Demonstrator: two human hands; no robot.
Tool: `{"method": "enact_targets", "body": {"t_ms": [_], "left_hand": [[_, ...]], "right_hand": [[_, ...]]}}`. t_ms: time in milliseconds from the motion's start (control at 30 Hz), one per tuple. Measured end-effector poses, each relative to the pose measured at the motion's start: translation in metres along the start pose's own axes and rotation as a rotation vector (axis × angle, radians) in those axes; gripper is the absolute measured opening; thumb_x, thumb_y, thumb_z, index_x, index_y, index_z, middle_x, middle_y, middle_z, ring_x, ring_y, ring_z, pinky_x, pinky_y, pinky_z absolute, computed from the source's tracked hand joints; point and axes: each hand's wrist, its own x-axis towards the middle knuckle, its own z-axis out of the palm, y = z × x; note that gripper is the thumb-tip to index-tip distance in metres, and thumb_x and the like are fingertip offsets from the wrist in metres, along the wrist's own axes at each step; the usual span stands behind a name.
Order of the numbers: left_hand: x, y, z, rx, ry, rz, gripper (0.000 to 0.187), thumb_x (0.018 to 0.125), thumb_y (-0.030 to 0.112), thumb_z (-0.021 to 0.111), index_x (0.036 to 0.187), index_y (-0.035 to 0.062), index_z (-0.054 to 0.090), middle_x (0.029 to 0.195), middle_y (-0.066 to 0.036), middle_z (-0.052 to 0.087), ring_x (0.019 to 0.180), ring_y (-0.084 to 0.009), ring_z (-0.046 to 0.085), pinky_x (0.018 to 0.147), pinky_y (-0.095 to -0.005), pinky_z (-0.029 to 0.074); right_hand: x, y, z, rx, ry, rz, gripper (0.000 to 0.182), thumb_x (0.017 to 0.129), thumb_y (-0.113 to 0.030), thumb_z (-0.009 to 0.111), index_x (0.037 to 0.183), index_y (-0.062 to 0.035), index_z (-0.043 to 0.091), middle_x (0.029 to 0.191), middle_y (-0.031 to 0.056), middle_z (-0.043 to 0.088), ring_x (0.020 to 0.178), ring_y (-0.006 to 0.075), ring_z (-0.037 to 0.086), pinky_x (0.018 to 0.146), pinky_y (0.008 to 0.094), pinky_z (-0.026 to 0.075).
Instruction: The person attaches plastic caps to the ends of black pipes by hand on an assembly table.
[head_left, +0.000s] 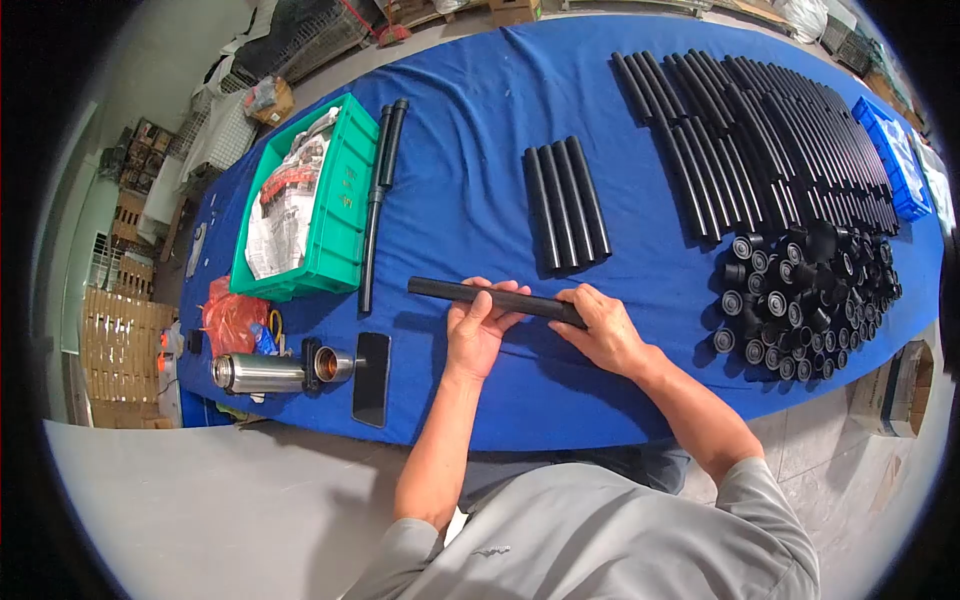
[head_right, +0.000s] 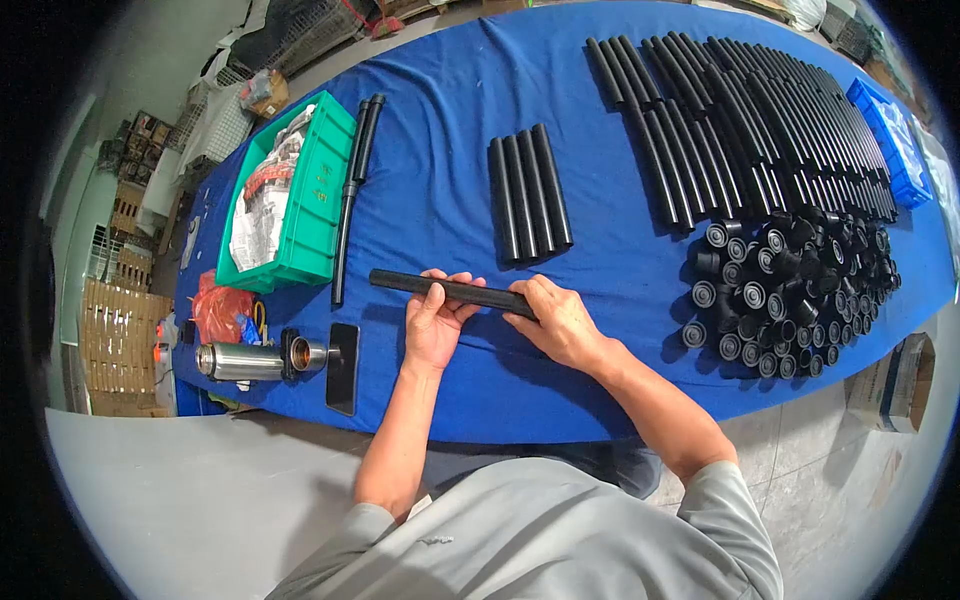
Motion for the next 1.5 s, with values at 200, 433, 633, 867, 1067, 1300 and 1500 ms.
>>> {"method": "enact_targets", "body": {"t_ms": [200,433,633,867,1067,1300,1500], "left_hand": [[0.002,-0.002,-0.002,-0.017,-0.030,0.002,0.021,0.102,0.018,0.065,0.119,0.0074,0.059,0.119,-0.022,0.070,0.116,-0.0395,0.069,0.091,-0.0501,0.065],[0.001,-0.003,-0.005,-0.022,-0.017,0.011,0.022,0.101,0.016,0.067,0.120,0.0076,0.059,0.118,-0.022,0.071,0.116,-0.0401,0.069,0.092,-0.0509,0.064],[-0.006,-0.003,-0.001,0.000,0.049,0.027,0.025,0.101,0.015,0.067,0.123,0.0090,0.058,0.119,-0.021,0.071,0.117,-0.0398,0.069,0.094,-0.0517,0.063],[-0.002,-0.004,-0.010,-0.009,-0.054,0.023,0.023,0.104,0.015,0.062,0.125,0.0059,0.059,0.124,-0.023,0.069,0.120,-0.0396,0.067,0.094,-0.0512,0.064],[0.001,-0.001,-0.008,-0.032,-0.016,-0.012,0.024,0.103,0.014,0.063,0.124,0.0044,0.059,0.124,-0.024,0.069,0.121,-0.0399,0.066,0.097,-0.0527,0.062],[0.002,0.001,-0.010,-0.022,-0.107,-0.039,0.026,0.101,0.013,0.065,0.125,0.0043,0.058,0.125,-0.023,0.068,0.123,-0.0393,0.065,0.098,-0.0515,0.062],[-0.001,-0.002,-0.010,0.017,-0.088,0.017,0.025,0.101,0.012,0.065,0.125,0.0053,0.058,0.124,-0.022,0.069,0.122,-0.0387,0.066,0.100,-0.0528,0.060]], "right_hand": [[0.005,-0.011,-0.014,0.295,-0.172,0.311,0.034,0.092,-0.021,0.078,0.114,0.0014,0.063,0.076,0.0119,0.064,0.076,0.0248,0.069,0.067,0.0394,0.052],[0.003,-0.013,-0.009,0.296,-0.117,0.277,0.030,0.093,-0.021,0.075,0.111,0.0018,0.065,0.083,0.0159,0.066,0.079,0.0306,0.069,0.071,0.0416,0.052],[0.001,-0.001,0.001,0.169,-0.015,0.090,0.036,0.090,-0.020,0.078,0.117,0.0001,0.065,0.095,0.0202,0.068,0.088,0.0367,0.069,0.077,0.0451,0.054],[-0.003,0.000,0.001,0.155,-0.025,0.045,0.034,0.091,-0.018,0.075,0.113,0.0012,0.058,0.098,0.0213,0.065,0.090,0.0426,0.066,0.077,0.0510,0.053],[-0.002,0.004,0.009,-0.027,0.040,-0.087,0.038,0.090,-0.017,0.076,0.115,0.0011,0.055,0.096,0.0202,0.062,0.085,0.0405,0.065,0.071,0.0500,0.053],[0.000,-0.004,-0.012,0.283,-0.123,0.212,0.042,0.095,-0.034,0.072,0.112,0.0050,0.068,0.083,0.0210,0.069,0.076,0.0345,0.070,0.068,0.0438,0.053],[-0.002,-0.001,-0.003,0.283,-0.043,0.152,0.042,0.096,-0.035,0.070,0.110,0.0051,0.068,0.086,0.0223,0.069,0.079,0.0379,0.069,0.072,0.0470,0.052]]}}
